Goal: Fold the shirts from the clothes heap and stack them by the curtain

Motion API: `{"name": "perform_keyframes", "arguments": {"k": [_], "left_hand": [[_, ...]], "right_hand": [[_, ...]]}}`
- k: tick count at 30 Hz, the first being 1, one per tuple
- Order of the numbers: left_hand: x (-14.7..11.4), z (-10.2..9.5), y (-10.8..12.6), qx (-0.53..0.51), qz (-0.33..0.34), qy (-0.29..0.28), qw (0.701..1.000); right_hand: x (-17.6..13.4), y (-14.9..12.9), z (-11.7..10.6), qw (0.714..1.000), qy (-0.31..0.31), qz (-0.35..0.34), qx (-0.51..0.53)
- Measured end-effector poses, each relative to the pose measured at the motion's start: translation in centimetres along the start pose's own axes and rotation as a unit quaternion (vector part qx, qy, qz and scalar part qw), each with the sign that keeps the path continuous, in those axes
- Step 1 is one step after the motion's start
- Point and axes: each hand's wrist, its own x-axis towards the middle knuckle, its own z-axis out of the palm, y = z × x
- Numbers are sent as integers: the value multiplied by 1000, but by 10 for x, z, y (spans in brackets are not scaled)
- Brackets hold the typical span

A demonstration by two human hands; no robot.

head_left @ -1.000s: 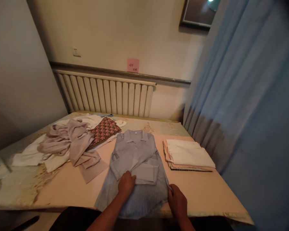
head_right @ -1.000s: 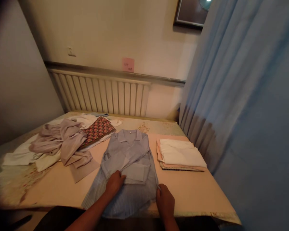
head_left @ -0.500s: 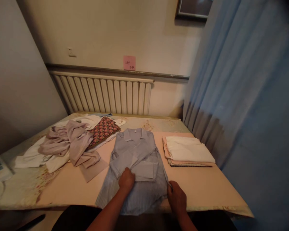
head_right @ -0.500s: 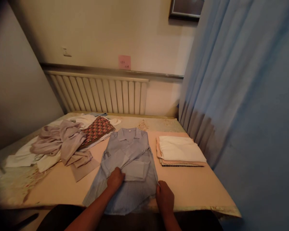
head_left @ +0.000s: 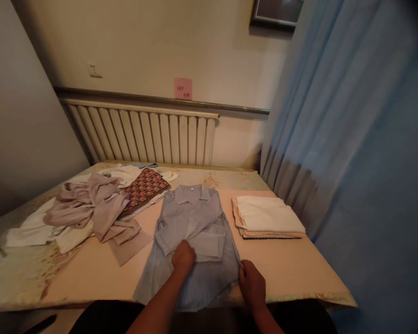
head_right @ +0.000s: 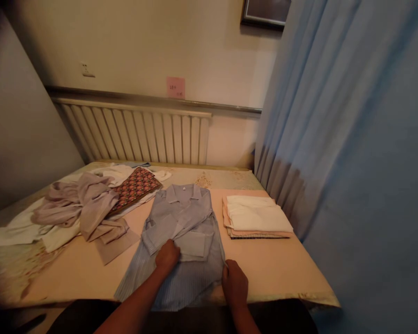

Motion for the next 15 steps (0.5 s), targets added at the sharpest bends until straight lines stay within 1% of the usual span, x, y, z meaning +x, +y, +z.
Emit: {"name": "perform_keyframes", "arguments": {"k": [5,15], "left_hand": [[7,-4,-7,-9,11,-21,1000],[0,-19,-33,-2,19,-15,1000]], "right_hand": [[0,1,1,1000,26,-17,-6],[0,0,1,1000,19,-14,-16]]}}
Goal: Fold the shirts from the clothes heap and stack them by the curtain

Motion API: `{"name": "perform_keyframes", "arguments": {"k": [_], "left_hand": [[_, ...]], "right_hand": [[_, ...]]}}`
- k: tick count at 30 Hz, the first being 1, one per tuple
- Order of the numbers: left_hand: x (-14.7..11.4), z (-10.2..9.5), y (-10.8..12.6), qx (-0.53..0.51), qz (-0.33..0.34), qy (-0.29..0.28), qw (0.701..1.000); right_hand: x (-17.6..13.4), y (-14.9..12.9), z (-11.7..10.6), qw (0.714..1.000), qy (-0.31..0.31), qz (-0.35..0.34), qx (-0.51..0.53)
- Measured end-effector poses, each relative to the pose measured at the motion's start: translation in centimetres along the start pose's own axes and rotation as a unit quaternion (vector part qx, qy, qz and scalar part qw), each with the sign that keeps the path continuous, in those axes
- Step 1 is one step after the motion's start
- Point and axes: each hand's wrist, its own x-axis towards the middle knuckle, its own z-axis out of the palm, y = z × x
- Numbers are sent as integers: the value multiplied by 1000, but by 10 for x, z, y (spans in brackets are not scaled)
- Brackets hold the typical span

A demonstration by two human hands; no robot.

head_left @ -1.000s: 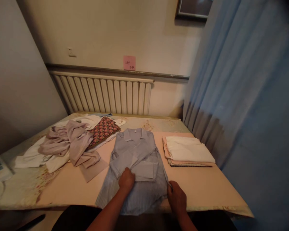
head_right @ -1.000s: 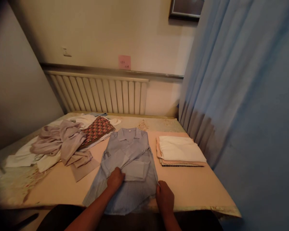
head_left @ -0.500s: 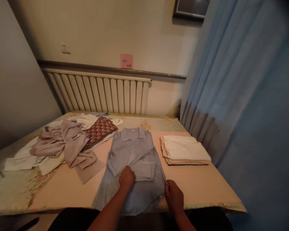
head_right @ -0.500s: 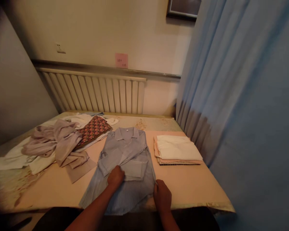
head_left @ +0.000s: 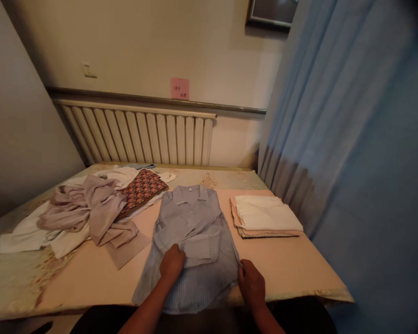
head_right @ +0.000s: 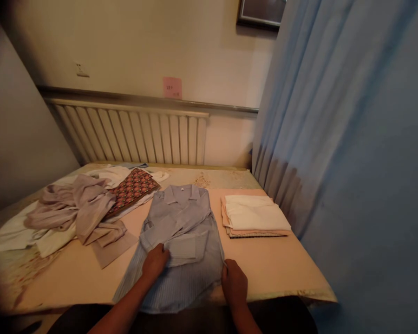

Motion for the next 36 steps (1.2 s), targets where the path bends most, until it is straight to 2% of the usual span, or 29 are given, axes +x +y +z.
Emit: {"name": "perform_keyframes", "arguments": {"k": [7,15,36], "left_hand": [[0,0,-14,7,-11,-14,1000],[1,-1,-24,18,-12,-16,1000],[-4,0,-31,31,5,-11,999]], "right_hand": [[0,1,1,1000,-6,4,-2],[0,0,1,1000,16,-10,0],[-2,2,2,1000,19,-11,1]]}}
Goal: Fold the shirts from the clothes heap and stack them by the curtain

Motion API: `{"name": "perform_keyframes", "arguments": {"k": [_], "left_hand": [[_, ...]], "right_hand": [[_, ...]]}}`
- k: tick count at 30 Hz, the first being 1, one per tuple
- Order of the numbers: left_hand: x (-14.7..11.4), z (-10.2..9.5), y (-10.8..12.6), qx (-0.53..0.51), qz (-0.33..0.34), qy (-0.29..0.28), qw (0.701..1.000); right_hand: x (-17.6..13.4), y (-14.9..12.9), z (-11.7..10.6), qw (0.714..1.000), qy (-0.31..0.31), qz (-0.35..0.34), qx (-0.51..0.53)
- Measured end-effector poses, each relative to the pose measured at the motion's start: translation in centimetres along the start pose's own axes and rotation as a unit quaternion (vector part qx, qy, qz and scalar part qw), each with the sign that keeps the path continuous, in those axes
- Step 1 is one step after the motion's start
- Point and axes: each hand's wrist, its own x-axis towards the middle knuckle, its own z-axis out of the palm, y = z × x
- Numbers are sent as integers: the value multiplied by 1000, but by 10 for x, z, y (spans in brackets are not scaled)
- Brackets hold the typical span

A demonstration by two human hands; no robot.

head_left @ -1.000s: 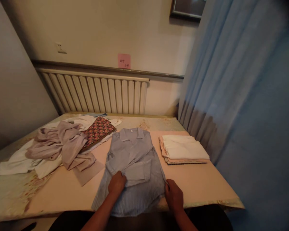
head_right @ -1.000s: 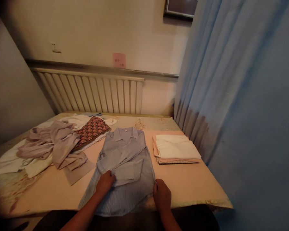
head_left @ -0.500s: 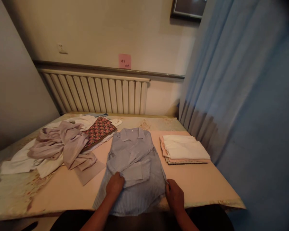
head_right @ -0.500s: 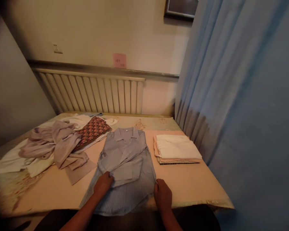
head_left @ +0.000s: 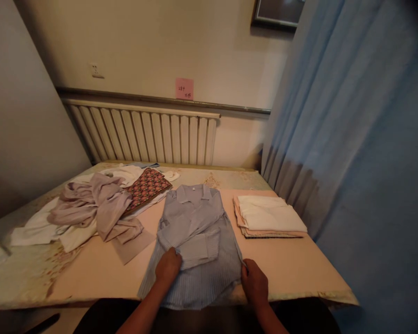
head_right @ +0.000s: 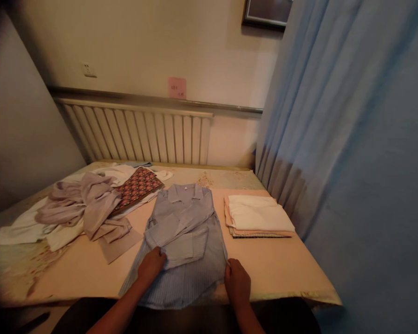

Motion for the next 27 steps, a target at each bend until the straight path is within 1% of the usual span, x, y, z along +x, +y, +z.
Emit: {"name": "perform_keyframes", "arguments": {"k": [3,12,17,19,21,23,25,27], "left_hand": [[0,1,-1,0,-2,2,1000],[-1,5,-5,-1,-4,18,1000],[-13,6,-4,0,-2,53,999],[-22,7,-2,11,3,89,996],[-30,11,2,36,46,146,988],[-34,18,7,58,131,193,971],[-33,28,11,62,221,213,950],[-27,40,13,60,291,213,931]], "right_hand": [[0,0,0,1000,10,-4,4],[-2,2,1,1000,16,-14,-5],[-2,2,2,1000,6,-3,-2],[-2,2,1,1000,5,-7,-4],[-2,1,1,1000,4,-10,-6],[-2,1,0,1000,0,-7,-8],[-3,2,-1,1000,-8,-1,-8],[-4,2,-1,1000,-16,5,-5]]}}
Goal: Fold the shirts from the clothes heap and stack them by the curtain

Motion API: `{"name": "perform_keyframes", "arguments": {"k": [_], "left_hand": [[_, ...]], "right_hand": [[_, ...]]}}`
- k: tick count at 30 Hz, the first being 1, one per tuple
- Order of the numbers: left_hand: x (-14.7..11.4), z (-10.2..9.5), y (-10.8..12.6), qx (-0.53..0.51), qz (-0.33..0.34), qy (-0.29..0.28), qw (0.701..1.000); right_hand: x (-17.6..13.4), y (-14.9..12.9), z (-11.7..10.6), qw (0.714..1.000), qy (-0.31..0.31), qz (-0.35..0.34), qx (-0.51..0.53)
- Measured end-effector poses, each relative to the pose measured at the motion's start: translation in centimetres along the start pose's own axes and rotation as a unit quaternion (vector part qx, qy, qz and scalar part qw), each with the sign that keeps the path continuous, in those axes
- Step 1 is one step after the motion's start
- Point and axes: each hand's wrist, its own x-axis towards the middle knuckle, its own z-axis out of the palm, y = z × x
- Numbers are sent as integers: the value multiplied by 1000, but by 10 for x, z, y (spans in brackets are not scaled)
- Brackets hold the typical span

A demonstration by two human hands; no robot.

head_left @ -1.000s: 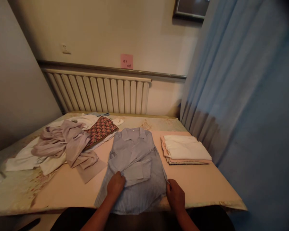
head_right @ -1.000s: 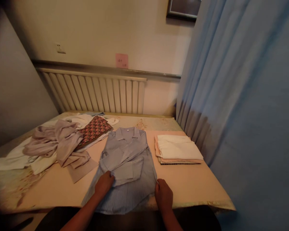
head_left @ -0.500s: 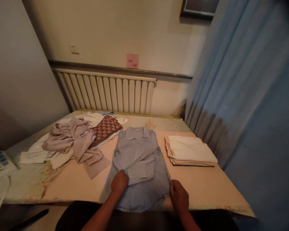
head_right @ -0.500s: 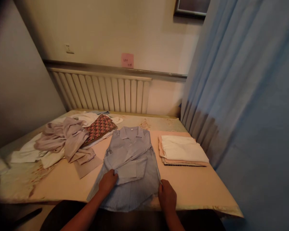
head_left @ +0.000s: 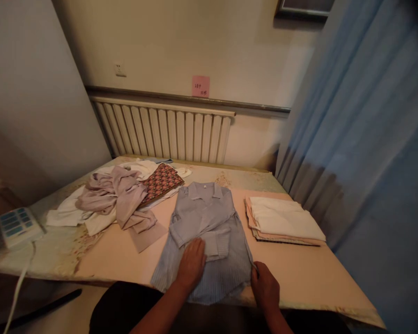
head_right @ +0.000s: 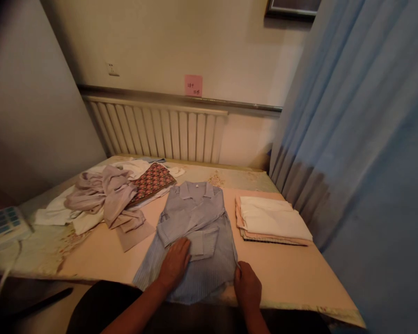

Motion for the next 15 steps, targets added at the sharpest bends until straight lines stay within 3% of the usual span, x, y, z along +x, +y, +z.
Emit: {"name": "perform_keyframes", "arguments": {"k": [3,6,15], "left_hand": [[-2,19,-4,-1,66,-11,998],[-7,28,-11,9,88,-20,996],[-6,25,-5,8,69,-12,998]], "right_hand": [[0,0,0,1000,-16,15,1],[2,-2,-2,999,-36,35,10],[19,-12,-26,978,-142,132,77]]}}
